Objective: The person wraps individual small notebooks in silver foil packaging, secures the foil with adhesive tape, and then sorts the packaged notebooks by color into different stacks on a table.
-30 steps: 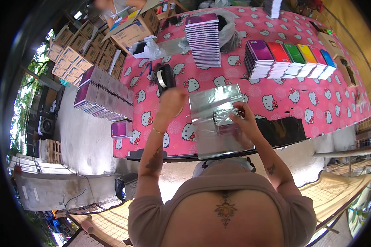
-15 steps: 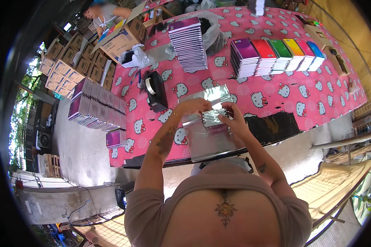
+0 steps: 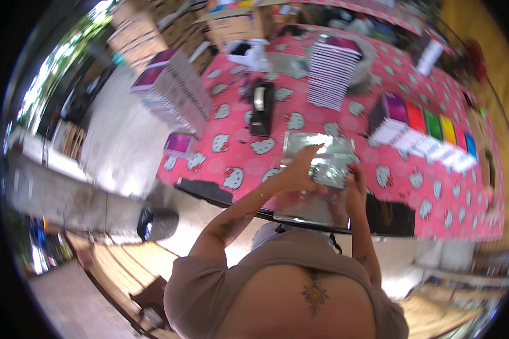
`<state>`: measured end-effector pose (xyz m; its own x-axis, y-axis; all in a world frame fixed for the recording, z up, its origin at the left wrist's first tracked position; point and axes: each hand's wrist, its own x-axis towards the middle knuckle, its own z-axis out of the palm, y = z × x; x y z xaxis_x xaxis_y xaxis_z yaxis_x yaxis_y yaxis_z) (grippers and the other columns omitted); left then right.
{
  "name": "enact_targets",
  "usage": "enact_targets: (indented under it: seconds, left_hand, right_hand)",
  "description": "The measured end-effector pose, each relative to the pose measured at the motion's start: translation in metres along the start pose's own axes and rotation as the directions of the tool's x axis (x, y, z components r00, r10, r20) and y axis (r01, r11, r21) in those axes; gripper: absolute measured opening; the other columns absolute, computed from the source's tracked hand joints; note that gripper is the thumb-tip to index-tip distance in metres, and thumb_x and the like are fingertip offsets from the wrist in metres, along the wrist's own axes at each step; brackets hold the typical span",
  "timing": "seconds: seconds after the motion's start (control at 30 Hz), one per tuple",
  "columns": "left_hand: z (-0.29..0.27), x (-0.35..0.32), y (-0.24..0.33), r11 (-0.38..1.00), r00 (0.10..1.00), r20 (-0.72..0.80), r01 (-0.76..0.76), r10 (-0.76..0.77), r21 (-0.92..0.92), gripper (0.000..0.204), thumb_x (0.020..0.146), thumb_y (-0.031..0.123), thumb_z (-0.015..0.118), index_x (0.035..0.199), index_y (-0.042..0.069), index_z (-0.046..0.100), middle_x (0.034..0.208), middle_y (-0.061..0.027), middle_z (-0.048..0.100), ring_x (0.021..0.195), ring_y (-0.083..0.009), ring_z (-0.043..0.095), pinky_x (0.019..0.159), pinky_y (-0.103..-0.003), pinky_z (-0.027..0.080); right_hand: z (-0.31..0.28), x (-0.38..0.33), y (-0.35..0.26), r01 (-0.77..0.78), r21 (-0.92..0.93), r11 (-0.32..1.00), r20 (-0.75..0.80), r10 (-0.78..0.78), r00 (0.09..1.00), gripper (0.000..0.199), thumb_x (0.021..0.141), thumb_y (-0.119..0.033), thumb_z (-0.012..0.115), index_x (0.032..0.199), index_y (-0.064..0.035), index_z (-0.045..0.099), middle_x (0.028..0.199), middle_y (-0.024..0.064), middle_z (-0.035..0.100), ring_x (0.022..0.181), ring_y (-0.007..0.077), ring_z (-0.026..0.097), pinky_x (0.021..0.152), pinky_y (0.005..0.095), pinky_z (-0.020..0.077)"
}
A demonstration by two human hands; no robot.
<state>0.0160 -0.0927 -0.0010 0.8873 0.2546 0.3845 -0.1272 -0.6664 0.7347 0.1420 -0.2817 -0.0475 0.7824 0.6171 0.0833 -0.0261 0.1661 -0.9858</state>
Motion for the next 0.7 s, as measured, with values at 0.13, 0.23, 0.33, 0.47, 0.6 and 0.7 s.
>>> enact_targets:
  seconds: [0.13,0.23,0.33,0.47,0.6,0.7]
  left_hand:
    - [0.029,-0.029,0.003,0.889,0.928,0.139,0.370,-0.345,-0.268,0.090,0.066,0.031,0.089,0.138,0.003,0.044,0.129,-0.0192,0.051,0.122,-0.0354,0.052,0.101,-0.045,0.045]
    - [0.022,-0.033,0.007,0.990,0.988,-0.066,0.139,-0.138,0.004,0.086,0.068,0.025,0.089,0.138,0.004,0.044,0.129,-0.0172,0.052,0.121,-0.0307,0.054,0.099,-0.042,0.047]
    - [-0.057,-0.077,0.019,0.980,0.905,-0.397,0.190,-0.152,0.057,0.076,0.072,0.018,0.087,0.135,0.005,0.047,0.127,-0.0141,0.055,0.119,-0.0254,0.056,0.099,-0.039,0.047]
    - [-0.154,-0.125,-0.046,0.892,0.466,-0.763,0.167,-0.447,-0.421,0.054,0.082,0.014,0.080,0.127,0.003,0.051,0.103,-0.0069,0.064,0.086,-0.0138,0.062,0.070,-0.030,0.052]
    - [-0.229,-0.165,-0.127,0.725,-0.312,-0.731,0.161,-0.607,-0.670,0.068,0.080,0.038,0.083,0.121,-0.008,0.054,0.094,-0.0088,0.066,0.077,-0.0170,0.065,0.064,-0.028,0.052]
    - [-0.256,-0.178,-0.167,0.602,-0.403,-0.698,0.354,-0.592,-0.716,0.074,0.080,0.048,0.079,0.122,-0.009,0.059,0.097,-0.0146,0.069,0.077,-0.0220,0.067,0.068,-0.032,0.055]
  right_hand:
    - [-0.034,0.007,0.047,-0.248,0.004,0.969,-0.053,0.248,0.967,0.033,0.102,-0.014,0.050,0.133,-0.0036,0.052,0.124,0.0099,0.059,0.112,0.0167,0.057,0.094,0.0310,0.0464]
    - [-0.063,0.010,0.106,-0.065,-0.290,0.955,-0.004,0.067,0.998,0.029,0.098,-0.011,0.057,0.125,-0.0008,0.057,0.119,0.0105,0.062,0.104,0.0170,0.061,0.091,0.0301,0.0480]
    - [-0.051,0.004,0.092,-0.020,-0.371,0.929,0.040,0.037,0.998,0.023,0.095,-0.006,0.060,0.116,0.0001,0.061,0.109,0.0088,0.065,0.098,0.0162,0.063,0.088,0.0293,0.0494]
    - [-0.040,0.003,0.058,-0.075,-0.318,0.945,-0.038,0.066,0.997,0.017,0.095,-0.007,0.060,0.110,0.0009,0.063,0.097,0.0065,0.066,0.094,0.0150,0.062,0.081,0.0286,0.0499]
    - [-0.048,0.002,0.036,-0.069,-0.103,0.992,-0.114,0.057,0.992,0.018,0.095,-0.011,0.061,0.107,0.0024,0.064,0.094,0.0051,0.066,0.091,0.0139,0.061,0.078,0.0295,0.0482]
    - [-0.054,0.006,0.026,0.003,-0.252,0.968,-0.154,-0.043,0.987,0.019,0.096,-0.011,0.060,0.109,0.0027,0.063,0.095,0.0054,0.066,0.092,0.0132,0.060,0.081,0.0297,0.0467]
